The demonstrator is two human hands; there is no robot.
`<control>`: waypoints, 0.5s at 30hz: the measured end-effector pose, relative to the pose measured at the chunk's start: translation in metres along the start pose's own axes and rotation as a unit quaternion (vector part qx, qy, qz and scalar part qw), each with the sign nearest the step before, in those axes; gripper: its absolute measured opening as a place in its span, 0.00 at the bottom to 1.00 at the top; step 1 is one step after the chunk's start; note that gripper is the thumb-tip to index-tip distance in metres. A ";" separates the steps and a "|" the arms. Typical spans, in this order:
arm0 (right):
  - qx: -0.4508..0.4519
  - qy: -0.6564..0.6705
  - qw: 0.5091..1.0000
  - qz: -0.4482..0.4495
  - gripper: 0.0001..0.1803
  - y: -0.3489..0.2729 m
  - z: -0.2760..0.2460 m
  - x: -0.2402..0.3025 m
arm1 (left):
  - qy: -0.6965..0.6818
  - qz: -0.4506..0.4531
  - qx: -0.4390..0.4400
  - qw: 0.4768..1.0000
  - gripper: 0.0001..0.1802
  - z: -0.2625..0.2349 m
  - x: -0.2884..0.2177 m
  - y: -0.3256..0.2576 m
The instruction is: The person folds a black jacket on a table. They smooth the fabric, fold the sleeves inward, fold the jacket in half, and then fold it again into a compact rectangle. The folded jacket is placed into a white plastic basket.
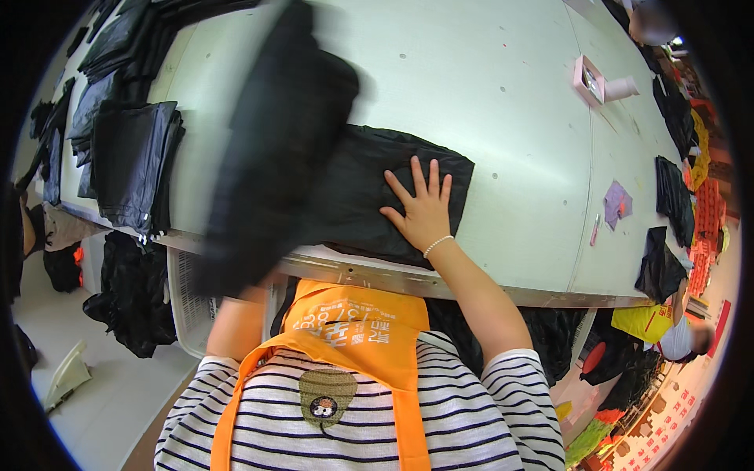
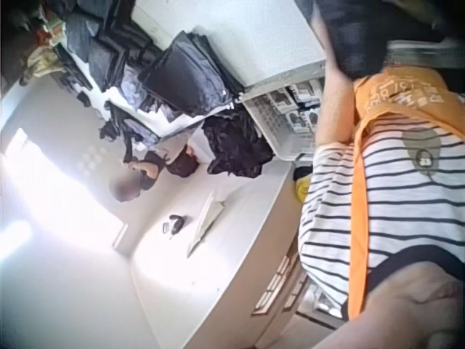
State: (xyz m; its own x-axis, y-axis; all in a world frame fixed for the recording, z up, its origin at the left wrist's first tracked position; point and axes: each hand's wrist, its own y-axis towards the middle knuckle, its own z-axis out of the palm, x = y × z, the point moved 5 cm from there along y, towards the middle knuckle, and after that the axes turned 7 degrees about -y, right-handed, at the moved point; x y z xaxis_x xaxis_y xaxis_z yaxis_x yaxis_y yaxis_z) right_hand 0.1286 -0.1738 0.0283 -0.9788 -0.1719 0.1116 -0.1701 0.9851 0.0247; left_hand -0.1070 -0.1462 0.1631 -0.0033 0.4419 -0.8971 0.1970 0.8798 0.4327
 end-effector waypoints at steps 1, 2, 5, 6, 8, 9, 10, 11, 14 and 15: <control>-0.014 0.035 0.999 -0.008 0.32 -0.002 0.003 -0.001 | -0.006 0.044 0.161 0.986 0.15 0.044 -0.006 -0.003; -0.026 0.071 0.997 -0.019 0.32 -0.006 0.007 -0.003 | 0.011 0.044 0.270 0.962 0.15 0.084 0.002 -0.016; -0.033 0.226 0.973 -0.046 0.31 -0.028 0.038 -0.022 | 0.172 0.000 0.362 0.916 0.15 0.147 0.053 -0.061; -0.027 0.285 0.957 -0.046 0.31 -0.034 0.046 -0.032 | 0.181 -0.003 0.360 0.915 0.15 0.152 0.061 -0.063; -0.020 0.398 0.917 0.020 0.31 -0.040 0.058 -0.066 | 0.195 -0.010 0.357 0.914 0.15 0.161 0.068 -0.060; -0.022 0.473 0.876 0.089 0.31 -0.031 0.046 -0.081 | 0.235 -0.004 0.356 0.904 0.15 0.163 0.072 -0.058; -0.035 0.533 0.830 0.162 0.30 -0.021 0.031 -0.103 | 0.253 -0.020 0.368 0.894 0.16 0.164 0.074 -0.060; -0.061 0.594 0.769 0.229 0.29 -0.005 0.003 -0.119 | 0.274 -0.037 0.376 0.884 0.16 0.166 0.076 -0.060; -0.079 0.505 0.839 0.190 0.31 0.052 -0.060 -0.150 | 0.302 0.002 0.388 0.871 0.17 0.176 0.072 -0.063; -0.025 0.402 0.910 0.096 0.34 0.071 -0.073 -0.138 | 0.303 0.004 0.396 0.867 0.16 0.179 0.071 -0.062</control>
State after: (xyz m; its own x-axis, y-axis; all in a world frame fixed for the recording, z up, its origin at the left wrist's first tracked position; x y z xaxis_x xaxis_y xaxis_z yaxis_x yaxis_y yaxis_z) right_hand 0.2600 -0.0804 0.0867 -0.5868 0.0353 0.8090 0.0194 0.9994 -0.0295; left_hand 0.0559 -0.2010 0.0561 -0.4660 0.6700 -0.5779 0.8098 0.5861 0.0265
